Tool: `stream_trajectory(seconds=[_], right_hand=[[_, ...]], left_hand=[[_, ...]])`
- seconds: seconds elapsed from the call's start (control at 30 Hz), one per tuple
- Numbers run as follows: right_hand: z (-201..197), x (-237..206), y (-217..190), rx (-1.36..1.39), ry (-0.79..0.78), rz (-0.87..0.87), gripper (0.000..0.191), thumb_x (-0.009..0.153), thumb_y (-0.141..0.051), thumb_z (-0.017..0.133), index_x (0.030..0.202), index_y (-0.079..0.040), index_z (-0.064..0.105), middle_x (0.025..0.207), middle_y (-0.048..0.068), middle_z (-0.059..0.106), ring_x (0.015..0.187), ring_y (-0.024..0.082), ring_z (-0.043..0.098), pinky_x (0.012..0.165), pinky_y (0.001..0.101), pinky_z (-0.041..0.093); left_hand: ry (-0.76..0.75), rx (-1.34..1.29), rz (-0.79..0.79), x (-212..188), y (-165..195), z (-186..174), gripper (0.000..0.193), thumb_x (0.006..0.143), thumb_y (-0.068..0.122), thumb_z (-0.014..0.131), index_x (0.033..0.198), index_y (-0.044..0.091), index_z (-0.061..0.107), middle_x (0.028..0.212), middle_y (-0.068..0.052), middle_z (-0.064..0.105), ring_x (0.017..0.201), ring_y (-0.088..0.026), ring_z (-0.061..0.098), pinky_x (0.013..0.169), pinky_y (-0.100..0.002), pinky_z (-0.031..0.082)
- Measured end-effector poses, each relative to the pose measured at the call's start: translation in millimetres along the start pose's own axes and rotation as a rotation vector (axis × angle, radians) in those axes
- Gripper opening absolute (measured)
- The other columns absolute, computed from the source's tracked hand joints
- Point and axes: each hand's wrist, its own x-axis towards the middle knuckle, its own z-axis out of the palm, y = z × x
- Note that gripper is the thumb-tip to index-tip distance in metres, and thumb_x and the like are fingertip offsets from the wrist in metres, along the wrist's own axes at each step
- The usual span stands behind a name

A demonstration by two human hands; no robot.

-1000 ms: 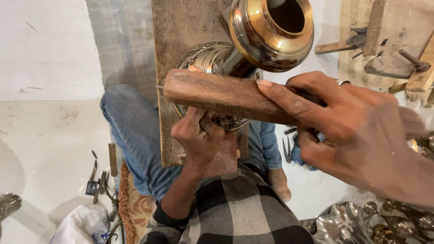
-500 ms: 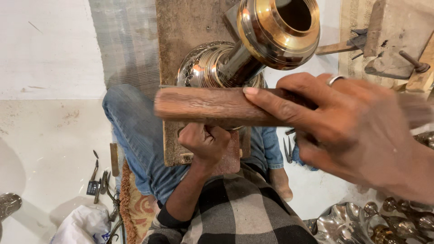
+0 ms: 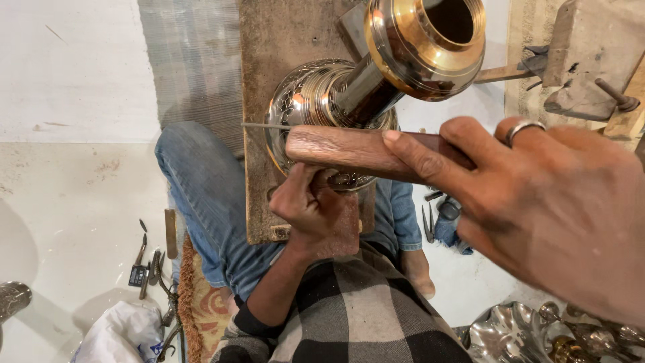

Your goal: The person is hammering a metal object, likely a decorative piece, using a wooden mallet. They repeatedly strike the object, which is held in place by a metal rod, to shape or refine its surface.

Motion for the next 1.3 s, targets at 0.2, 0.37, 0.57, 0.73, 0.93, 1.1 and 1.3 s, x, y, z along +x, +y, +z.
stream_trajectory(seconds=[0.2,0.37,0.57,0.73,0.93,1.1,1.3], right_hand=[[0.8,13.0,-4.1,0.204,0.217,0.067,0.088,0.075,-0.019,0.075,0.156,-0.036,0.046,0.119,-0.002,0.069,0.063,0.015,0.063,0.055,0.0312,0.051],[0.3,7.2,-8.5,0.270,0.416,0.017,0.085,0.067,-0.014,0.074,0.148,-0.030,0.054,0.116,-0.001,0.071,0.065,0.017,0.064,0.058,0.0341,0.053],[-43.9,26.8,-7.3,0.110,0.280,-0.069,0.071,0.085,-0.026,0.070,0.153,-0.029,0.050,0.113,0.006,0.069,0.056,0.019,0.062,0.050,0.0324,0.052],[-59.0,33.7,-11.9,0.008,0.191,-0.035,0.077,0.083,-0.031,0.070,0.157,-0.031,0.044,0.108,0.000,0.066,0.057,0.015,0.063,0.054,0.0302,0.054],[-17.8,15.1,-0.1,0.068,0.156,0.048,0.087,0.074,-0.024,0.073,0.156,-0.033,0.045,0.109,-0.001,0.066,0.058,0.015,0.063,0.054,0.0320,0.055],[19.7,-4.5,0.7,0.258,0.183,0.173,0.083,0.074,-0.015,0.074,0.153,-0.028,0.050,0.114,0.005,0.070,0.064,0.016,0.066,0.057,0.0297,0.057],[115.4,-6.4,-67.0,1.169,0.875,0.326,0.066,0.080,0.004,0.074,0.143,0.003,0.055,0.110,0.018,0.068,0.092,0.021,0.068,0.074,0.0291,0.056]], left_hand=[[0.089,-0.037,-0.011,15.4,8.1,-7.3,0.033,0.095,0.013,0.060,0.117,-0.012,0.057,0.085,-0.011,0.070,0.069,-0.015,0.071,0.057,-0.028,0.064],[0.097,-0.042,-0.144,15.2,8.5,-6.9,0.022,0.085,0.004,0.058,0.102,-0.008,0.063,0.063,-0.002,0.058,0.048,-0.008,0.054,0.043,-0.026,0.047],[0.119,0.007,0.006,10.2,-4.0,-1.2,0.017,0.090,-0.001,0.049,0.101,-0.001,0.063,0.071,-0.001,0.065,0.052,-0.009,0.062,0.045,-0.023,0.055],[0.085,0.009,-0.021,17.9,0.8,-5.6,0.025,0.091,0.000,0.055,0.115,-0.006,0.062,0.078,-0.003,0.069,0.053,-0.009,0.063,0.048,-0.024,0.057],[-0.089,0.009,-0.083,30.2,8.6,-16.9,0.027,0.091,-0.003,0.056,0.113,0.001,0.070,0.080,-0.006,0.076,0.054,-0.011,0.067,0.048,-0.027,0.057],[-0.294,-0.042,0.095,45.4,-6.7,-21.6,0.024,0.097,-0.002,0.057,0.120,0.004,0.064,0.088,-0.007,0.076,0.068,-0.015,0.074,0.060,-0.028,0.063],[-0.594,-0.086,0.239,83.8,-22.0,-29.8,0.032,0.097,-0.009,0.060,0.125,0.007,0.065,0.087,-0.008,0.078,0.058,-0.014,0.070,0.047,-0.026,0.058]])
